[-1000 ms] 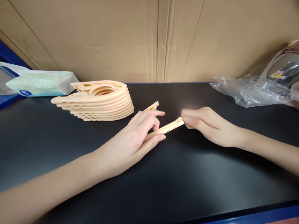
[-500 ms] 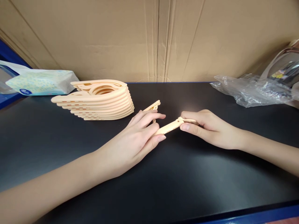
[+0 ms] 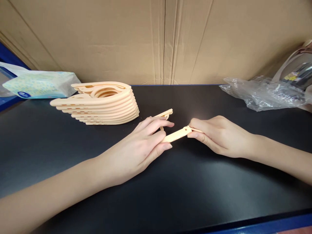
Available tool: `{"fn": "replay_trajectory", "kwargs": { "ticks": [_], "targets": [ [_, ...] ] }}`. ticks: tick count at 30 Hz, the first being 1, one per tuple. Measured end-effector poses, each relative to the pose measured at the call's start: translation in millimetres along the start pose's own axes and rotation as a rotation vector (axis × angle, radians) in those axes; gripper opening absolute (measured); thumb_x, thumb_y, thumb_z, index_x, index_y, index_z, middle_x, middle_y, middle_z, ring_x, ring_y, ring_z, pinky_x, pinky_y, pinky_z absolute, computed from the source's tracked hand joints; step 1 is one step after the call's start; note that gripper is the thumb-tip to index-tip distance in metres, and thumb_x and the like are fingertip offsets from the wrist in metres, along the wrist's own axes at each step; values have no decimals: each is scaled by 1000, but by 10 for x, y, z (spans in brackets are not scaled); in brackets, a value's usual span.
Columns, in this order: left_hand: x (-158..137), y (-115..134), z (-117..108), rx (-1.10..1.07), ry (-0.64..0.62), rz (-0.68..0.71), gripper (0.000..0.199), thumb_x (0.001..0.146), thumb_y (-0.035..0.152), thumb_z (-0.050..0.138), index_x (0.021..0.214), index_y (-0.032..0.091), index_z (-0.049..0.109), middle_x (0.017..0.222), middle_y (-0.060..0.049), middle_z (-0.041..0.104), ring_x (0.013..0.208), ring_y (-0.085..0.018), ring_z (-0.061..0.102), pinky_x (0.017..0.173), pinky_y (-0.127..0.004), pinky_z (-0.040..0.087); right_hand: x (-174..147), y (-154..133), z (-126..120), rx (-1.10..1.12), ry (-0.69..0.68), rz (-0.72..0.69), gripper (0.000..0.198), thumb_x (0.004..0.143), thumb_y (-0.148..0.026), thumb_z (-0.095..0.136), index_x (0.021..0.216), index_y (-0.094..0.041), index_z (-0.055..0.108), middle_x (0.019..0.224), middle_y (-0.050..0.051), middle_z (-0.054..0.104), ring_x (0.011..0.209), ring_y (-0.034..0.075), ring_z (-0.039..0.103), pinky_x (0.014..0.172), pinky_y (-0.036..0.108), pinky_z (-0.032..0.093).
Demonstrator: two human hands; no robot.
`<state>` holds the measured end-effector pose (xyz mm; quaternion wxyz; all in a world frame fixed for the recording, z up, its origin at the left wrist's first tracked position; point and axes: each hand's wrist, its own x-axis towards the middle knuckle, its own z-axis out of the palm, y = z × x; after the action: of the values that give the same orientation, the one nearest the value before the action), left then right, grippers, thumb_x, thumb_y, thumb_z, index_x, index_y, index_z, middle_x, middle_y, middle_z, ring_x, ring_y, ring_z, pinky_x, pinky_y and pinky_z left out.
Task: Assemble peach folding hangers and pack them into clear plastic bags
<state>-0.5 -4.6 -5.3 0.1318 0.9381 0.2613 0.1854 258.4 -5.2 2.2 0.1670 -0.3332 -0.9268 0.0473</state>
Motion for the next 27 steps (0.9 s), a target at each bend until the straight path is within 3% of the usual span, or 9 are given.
{"fn": "replay_trajectory", "kwargs": {
  "ticks": [9,15,21,27],
  "targets": [
    [21,-11,-5,50,-1,36,26,105,26,41,90,16,60,136,-12,56,142,-25,38,115,-40,39,-5,14,-29,-430,45,-163,43,108,-35,22,76,-21,47,59,-2,48,44,12,33,45,28,18],
    [25,-14,1,72,-17,46,28,106,26,40,88,15,59,136,-13,55,141,-24,38,116,-38,38,4,3,-39,-608,86,-258,43,108,-30,28,73,-19,51,58,-1,49,44,12,36,47,29,22],
    [22,-9,4,82,-17,50,26,106,27,41,92,15,60,136,-13,56,141,-26,38,114,-42,40,18,-22,-60,-682,93,-313,38,106,-27,37,72,-18,53,60,0,51,48,13,40,50,30,24],
    [4,-21,11,93,-23,50,29,106,27,39,88,17,58,135,-13,55,141,-25,37,113,-42,40,22,-43,-59,-644,166,-277,36,103,-30,41,70,-19,54,59,0,51,51,14,42,51,31,26]
  ]
}}
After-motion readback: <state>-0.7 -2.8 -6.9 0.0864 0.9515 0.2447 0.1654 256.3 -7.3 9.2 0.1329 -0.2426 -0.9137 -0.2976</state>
